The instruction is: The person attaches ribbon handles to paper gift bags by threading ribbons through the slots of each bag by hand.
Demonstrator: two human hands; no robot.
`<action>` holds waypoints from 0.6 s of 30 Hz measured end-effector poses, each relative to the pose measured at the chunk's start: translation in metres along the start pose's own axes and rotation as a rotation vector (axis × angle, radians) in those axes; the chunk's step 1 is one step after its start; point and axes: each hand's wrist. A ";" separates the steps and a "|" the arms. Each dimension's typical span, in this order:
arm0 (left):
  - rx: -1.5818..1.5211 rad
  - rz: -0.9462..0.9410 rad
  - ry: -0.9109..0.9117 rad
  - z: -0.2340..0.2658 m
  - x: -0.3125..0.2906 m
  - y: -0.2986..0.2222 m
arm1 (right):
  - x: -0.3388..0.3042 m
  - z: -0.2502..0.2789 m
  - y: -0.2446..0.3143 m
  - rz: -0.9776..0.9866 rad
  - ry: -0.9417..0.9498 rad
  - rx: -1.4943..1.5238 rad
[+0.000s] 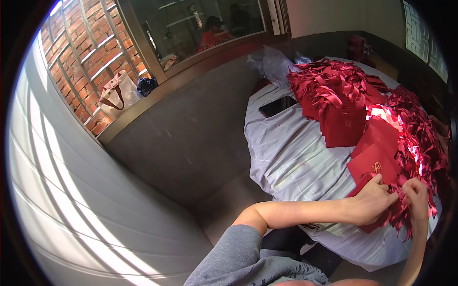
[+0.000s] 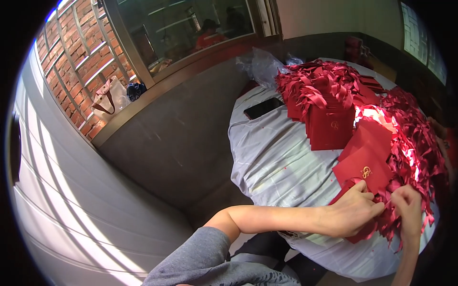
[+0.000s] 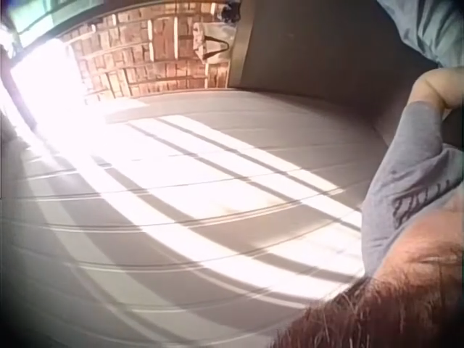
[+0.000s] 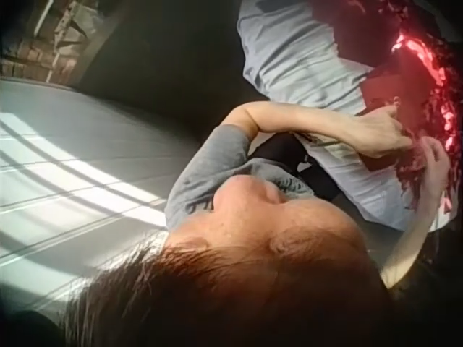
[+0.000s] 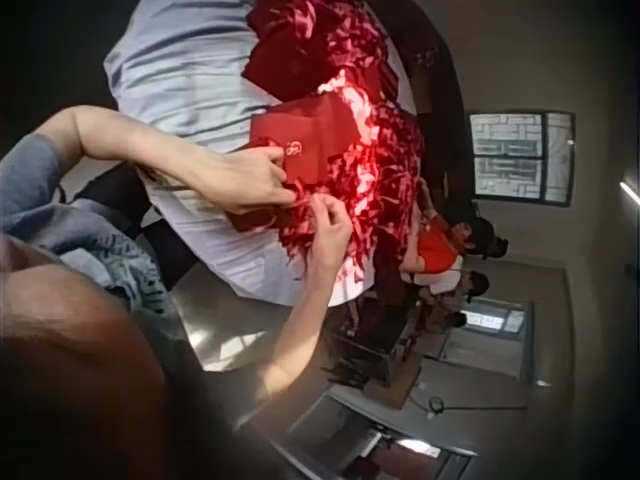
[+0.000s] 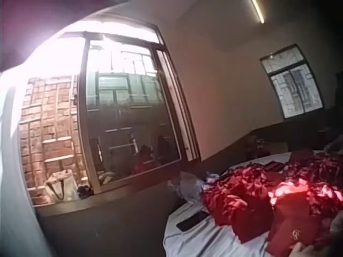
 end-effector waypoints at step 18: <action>-0.056 0.007 0.163 0.021 0.023 0.006 | 0.054 0.026 -0.027 0.259 -0.143 0.510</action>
Point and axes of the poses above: each hand's wrist, its own x-axis towards the middle knuckle, its own z-axis out of the back of the hand, y = z × x, and after that the axes turned 2 degrees about y, right-handed
